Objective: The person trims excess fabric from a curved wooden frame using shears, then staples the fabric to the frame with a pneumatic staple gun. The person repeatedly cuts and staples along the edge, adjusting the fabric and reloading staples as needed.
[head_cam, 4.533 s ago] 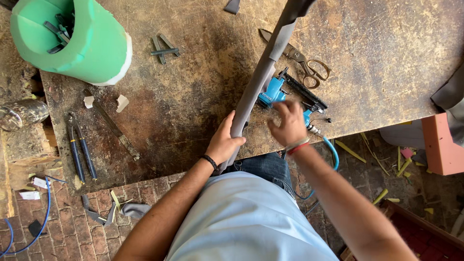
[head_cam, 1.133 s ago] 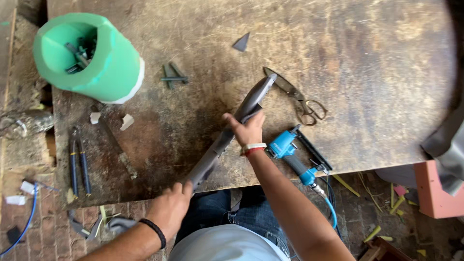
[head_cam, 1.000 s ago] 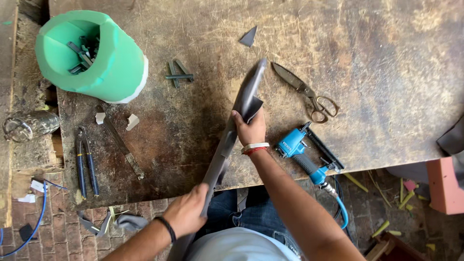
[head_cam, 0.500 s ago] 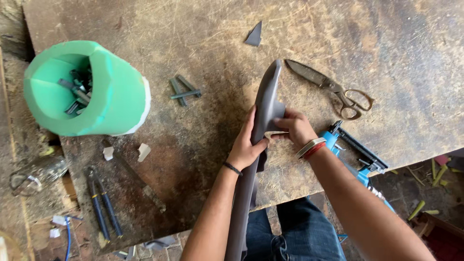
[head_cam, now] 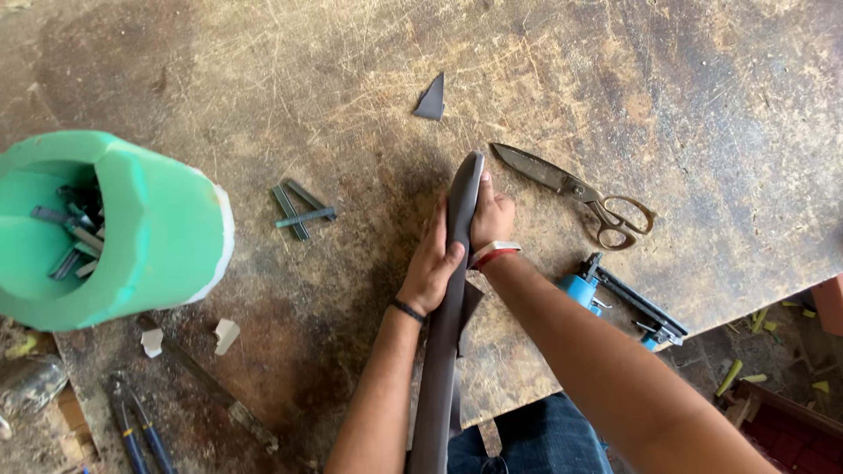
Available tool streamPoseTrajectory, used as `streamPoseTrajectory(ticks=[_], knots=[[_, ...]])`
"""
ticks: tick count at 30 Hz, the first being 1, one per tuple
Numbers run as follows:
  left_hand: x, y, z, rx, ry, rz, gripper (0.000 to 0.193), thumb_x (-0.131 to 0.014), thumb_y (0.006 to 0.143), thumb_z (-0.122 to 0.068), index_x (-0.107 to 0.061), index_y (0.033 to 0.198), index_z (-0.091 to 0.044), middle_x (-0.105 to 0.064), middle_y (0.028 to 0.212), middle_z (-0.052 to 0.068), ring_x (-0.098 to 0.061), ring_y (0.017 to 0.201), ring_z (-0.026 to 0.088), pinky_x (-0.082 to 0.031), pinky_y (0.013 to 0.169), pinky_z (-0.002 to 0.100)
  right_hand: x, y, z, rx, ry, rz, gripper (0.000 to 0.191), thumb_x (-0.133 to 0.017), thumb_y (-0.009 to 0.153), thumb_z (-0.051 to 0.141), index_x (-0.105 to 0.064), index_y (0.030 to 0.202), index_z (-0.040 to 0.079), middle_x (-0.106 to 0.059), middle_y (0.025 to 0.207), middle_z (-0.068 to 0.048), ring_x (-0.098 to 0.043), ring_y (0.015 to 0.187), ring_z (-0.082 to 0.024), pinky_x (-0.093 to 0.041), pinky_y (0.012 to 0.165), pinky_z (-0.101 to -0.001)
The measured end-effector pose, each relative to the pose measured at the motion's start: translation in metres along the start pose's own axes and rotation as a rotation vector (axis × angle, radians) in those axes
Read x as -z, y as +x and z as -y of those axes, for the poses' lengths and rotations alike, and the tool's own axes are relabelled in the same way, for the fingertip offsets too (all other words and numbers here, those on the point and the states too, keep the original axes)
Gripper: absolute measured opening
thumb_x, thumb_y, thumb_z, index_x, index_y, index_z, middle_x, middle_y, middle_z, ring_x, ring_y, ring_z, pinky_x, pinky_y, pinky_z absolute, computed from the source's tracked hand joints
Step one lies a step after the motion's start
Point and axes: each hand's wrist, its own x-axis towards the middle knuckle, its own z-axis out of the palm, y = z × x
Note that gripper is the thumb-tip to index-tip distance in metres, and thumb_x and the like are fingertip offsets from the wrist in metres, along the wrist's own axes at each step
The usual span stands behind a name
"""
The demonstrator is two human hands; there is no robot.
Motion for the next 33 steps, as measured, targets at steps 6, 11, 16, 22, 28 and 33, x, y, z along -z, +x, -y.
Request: streamPoseTrajectory(ticks=[6,11,16,22,28,33], knots=[[-0.001,0.031,0.006,-0.01,-0.09,-0.005,0.096,-0.039,0.102,-0.066,-0.001,0.167,-0.006,-0.004,0.176,0.022,-0.008,0.164,0.039,-0.013,0.131,0.047,-0.005,0.001,-0.008,0.021,-0.065,0.127,0.052,-0.053,0.104,0.045,-0.074,0.085,0.002,-0.069,0.067,-0.003,-0.057,0.057,-0.011,-0.049,0.054,-0.0312],[0.003,0.037,-0.004,-0.08,0.082,-0.003,0.085,-0.041,0.109,-0.05,0.002,0.167,-0.005,-0.004,0.177,0.023,-0.006,0.166,0.04,-0.014,0.135,0.048,-0.008,0.007,-0.015,0.021,-0.275,0.078,0.051,-0.054,0.106,0.042,-0.074,0.088,-0.001,-0.07,0.068,-0.011,-0.058,0.059,-0.014,-0.05,0.057,-0.0353],[0.0,0.005,-0.017,0.23,0.003,0.001,0.084,-0.047,0.102,-0.029,0.002,0.165,-0.006,-0.003,0.174,0.023,-0.006,0.161,0.04,-0.019,0.128,0.049,-0.011,-0.001,-0.017,0.142,-0.307,0.051,0.033,-0.058,0.104,0.035,-0.071,0.1,0.005,-0.076,0.08,-0.012,-0.067,0.065,-0.014,-0.054,0.063,-0.0333],[0.001,0.013,-0.018,0.343,0.438,0.061,0.093,-0.058,0.09,-0.018,0.001,0.162,-0.008,-0.011,0.17,0.022,-0.007,0.158,0.038,-0.005,0.127,0.058,0.004,-0.006,-0.004,0.156,-0.43,0.071,0.026,-0.068,0.099,0.029,-0.064,0.111,0.006,-0.075,0.088,-0.015,-0.071,0.076,-0.021,-0.056,0.068,-0.0363],[-0.002,0.014,-0.018,0.314,0.459,0.11,0.096,-0.059,0.092,-0.021,0.006,0.162,-0.023,-0.013,0.173,0.012,-0.013,0.158,0.033,0.002,0.125,0.059,0.173,-0.079,0.021,0.435,-0.959,0.163,0.032,-0.075,0.094,0.038,-0.071,0.106,0.01,-0.071,0.116,-0.01,-0.074,0.101,-0.024,-0.061,0.083,-0.0366],[-0.002,0.011,-0.015,0.31,0.419,0.115,0.096,-0.058,0.094,-0.025,0.009,0.163,-0.028,-0.017,0.173,0.011,-0.029,0.154,0.03,0.002,0.127,0.059,0.247,-0.103,0.008,0.147,-1.12,0.165,0.121,-0.094,0.052,0.048,-0.036,0.147,0.0,-0.057,0.131,-0.023,-0.061,0.12,-0.036,-0.052,0.096,-0.0454]])
